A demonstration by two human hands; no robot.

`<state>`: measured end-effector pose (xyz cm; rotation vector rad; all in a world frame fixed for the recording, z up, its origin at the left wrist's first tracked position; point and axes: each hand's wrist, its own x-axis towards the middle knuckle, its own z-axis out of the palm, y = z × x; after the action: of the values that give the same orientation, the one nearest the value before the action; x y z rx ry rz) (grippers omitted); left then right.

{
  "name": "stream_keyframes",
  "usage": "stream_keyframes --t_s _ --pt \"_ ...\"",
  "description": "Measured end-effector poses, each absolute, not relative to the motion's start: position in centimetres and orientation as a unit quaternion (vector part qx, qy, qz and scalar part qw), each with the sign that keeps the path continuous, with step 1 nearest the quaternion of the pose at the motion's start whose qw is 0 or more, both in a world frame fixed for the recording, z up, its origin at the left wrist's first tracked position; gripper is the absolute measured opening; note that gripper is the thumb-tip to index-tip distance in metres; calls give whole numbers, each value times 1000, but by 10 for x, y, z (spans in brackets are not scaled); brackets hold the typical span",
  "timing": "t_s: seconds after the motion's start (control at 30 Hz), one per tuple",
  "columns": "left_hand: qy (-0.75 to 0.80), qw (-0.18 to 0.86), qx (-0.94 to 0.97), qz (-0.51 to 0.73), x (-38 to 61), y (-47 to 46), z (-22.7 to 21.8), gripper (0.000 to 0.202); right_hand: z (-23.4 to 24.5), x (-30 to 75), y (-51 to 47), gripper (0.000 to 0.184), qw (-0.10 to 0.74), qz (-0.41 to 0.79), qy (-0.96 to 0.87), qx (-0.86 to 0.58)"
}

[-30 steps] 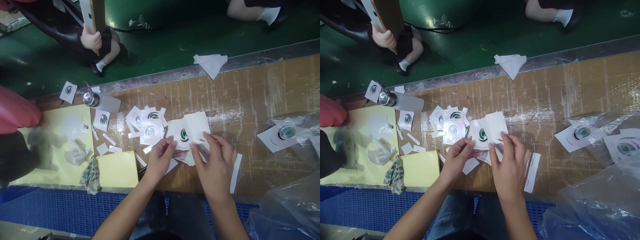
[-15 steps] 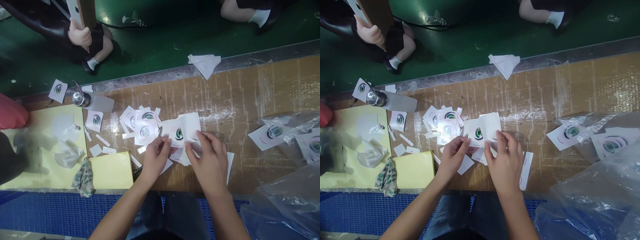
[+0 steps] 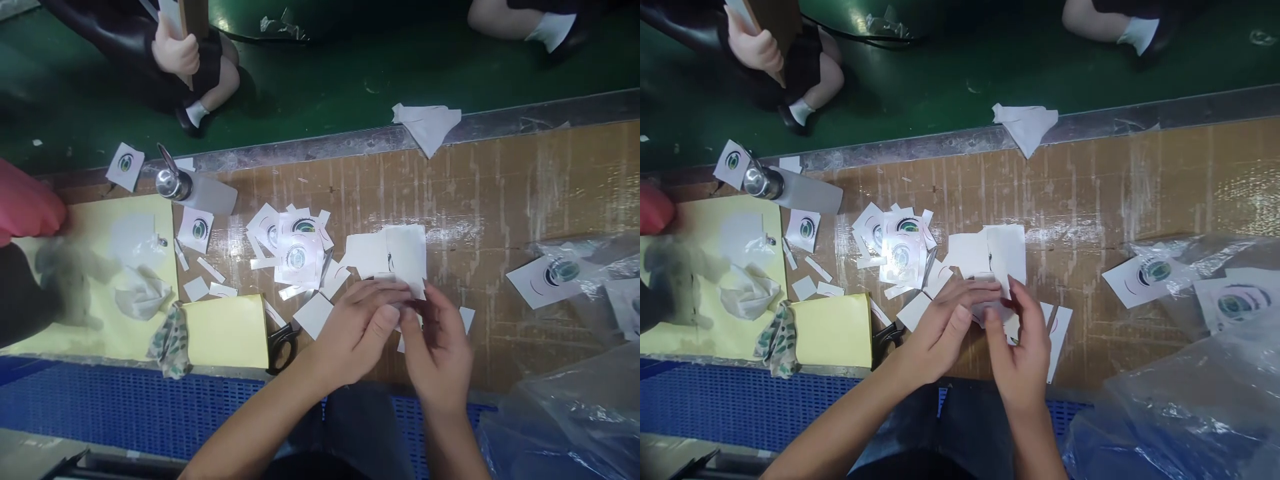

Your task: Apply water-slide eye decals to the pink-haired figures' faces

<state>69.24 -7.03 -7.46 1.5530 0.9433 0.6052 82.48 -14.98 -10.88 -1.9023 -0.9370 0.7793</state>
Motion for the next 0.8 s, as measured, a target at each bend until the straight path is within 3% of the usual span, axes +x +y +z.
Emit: stream_keyframes --t_s 0.07,0.2,0.43,0.57,0.63,0.73,0.8 --pt "430 524 688 261 691 -74 -79 30 -114 826 -143 37 436 306 -310 -788" --pt "531 425 678 277 680 -74 -93 16 -111 830 -128 38 459 290 -208 -813" --pt "631 264 679 267 651 -61 -93 13 -84 835 -112 35 522 188 -137 -821" --pt "695 190 664 202 633 -64 -92 14 -84 846 -105 34 508 170 -153 -830" --pt "722 173 650 161 628 -66 -96 27 -88 848 -106 39 488 197 -174 -832" --pt "753 166 626 120 627 -66 -103 56 -89 842 -109 66 487 198 -235 -817" --pt "765 172 610 112 628 -64 -105 70 -85 831 -110 68 505 161 -281 -800"
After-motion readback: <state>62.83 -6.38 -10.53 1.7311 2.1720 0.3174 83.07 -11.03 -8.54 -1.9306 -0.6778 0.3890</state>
